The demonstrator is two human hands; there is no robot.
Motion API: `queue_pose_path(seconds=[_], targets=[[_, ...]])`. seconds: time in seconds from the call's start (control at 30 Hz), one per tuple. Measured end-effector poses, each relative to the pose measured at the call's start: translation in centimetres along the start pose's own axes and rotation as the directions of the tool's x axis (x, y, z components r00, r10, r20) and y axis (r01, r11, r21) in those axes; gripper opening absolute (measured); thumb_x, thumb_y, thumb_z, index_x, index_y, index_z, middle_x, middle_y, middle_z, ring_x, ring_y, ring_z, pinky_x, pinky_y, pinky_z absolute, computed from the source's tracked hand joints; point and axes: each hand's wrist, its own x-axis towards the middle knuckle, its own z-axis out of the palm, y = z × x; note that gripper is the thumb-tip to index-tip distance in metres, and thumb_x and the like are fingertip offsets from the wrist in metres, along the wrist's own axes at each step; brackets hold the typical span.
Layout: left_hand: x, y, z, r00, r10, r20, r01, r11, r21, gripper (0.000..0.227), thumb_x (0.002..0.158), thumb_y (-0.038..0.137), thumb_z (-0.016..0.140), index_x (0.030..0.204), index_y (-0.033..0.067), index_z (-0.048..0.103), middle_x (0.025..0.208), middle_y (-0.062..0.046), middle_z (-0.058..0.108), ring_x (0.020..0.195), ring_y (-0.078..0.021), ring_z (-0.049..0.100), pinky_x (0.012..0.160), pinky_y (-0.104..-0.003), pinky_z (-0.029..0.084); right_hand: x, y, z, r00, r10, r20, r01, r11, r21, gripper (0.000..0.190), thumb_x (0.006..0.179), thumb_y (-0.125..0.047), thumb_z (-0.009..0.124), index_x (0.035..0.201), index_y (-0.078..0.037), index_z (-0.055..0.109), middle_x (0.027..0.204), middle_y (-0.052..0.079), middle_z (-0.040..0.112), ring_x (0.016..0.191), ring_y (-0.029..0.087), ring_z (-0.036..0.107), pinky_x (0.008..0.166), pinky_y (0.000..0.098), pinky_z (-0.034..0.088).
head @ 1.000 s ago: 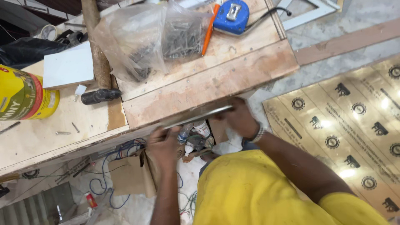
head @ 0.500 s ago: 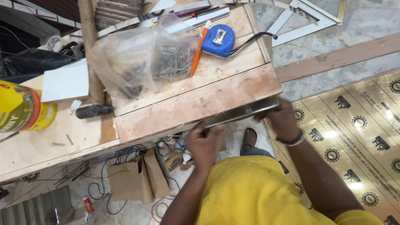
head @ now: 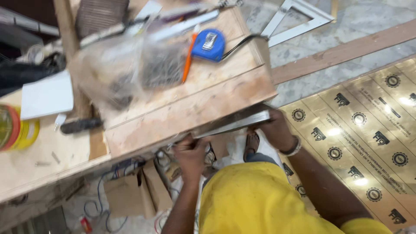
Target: The person uses a metal hand plane to smooth the surface and edges of a wooden plank clamped to a workbench. They repeatedly push the plane along the wood, adjusting their grip and position to work on different sections of the plank.
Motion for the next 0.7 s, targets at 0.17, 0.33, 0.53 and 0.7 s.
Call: queue_pose_path(seconds=[0.17, 0.33, 0.53, 0.7], targets=[[0.3, -0.9, -16.9, 0.961, -0.069, -0.269, 0.018, 0.982, -0.189, 0.01, 0.086, -0.004, 0.076, 0.094, 0.0016, 0.073, 0.082, -0.003, 0.072, 0.067, -0.0061, 0.063, 0.06, -0.02, 0.05, -0.2, 2.8, 17.0, 0.947, 0.084, 0.309, -0.128, 0.984, 0.125, 0.016, 0.098, 0.004, 0.058, 0.112, 0.003, 0.066, 0.091, 0.009, 0.074, 0.079, 0.013, 0.071, 0.07, 0.0284, 0.061], [1.4, 0.1, -21.2, 0.967, -0.061, -0.247, 0.054, 0.998, -0.033, 0.019, 0.082, -0.002, 0.079, 0.101, 0.0008, 0.076, 0.084, -0.005, 0.073, 0.066, -0.0075, 0.062, 0.057, -0.021, 0.048, 1.3, 4.2, 21.2, 0.957, 0.07, 0.28, -0.093, 0.993, 0.073, 0.016, 0.095, 0.004, 0.057, 0.104, 0.005, 0.07, 0.086, 0.011, 0.077, 0.077, 0.015, 0.074, 0.071, 0.0288, 0.062], [0.3, 2.0, -6.4, 0.99, 0.104, -0.094, -0.11, 0.992, -0.056, 0.022, 0.083, 0.001, 0.083, 0.104, 0.0007, 0.078, 0.088, -0.001, 0.078, 0.073, -0.0033, 0.067, 0.065, -0.021, 0.054, 1.2, 4.7, 6.7, 0.999, -0.023, 0.021, 0.024, 0.999, -0.029, 0.018, 0.089, 0.011, 0.057, 0.094, 0.005, 0.073, 0.081, 0.013, 0.077, 0.069, 0.018, 0.073, 0.064, 0.0308, 0.061], [0.0, 5.1, 9.2, 0.976, 0.045, 0.212, 0.002, 0.976, -0.216, 0.018, 0.089, 0.022, 0.084, 0.095, 0.0048, 0.079, 0.08, 0.0, 0.075, 0.065, -0.0011, 0.06, 0.057, -0.021, 0.047, 0.7, -0.4, -8.3, 0.973, -0.106, -0.203, 0.032, 0.94, -0.339, 0.019, 0.097, 0.014, 0.056, 0.101, 0.007, 0.073, 0.078, 0.014, 0.073, 0.064, 0.017, 0.063, 0.061, 0.032, 0.049]])
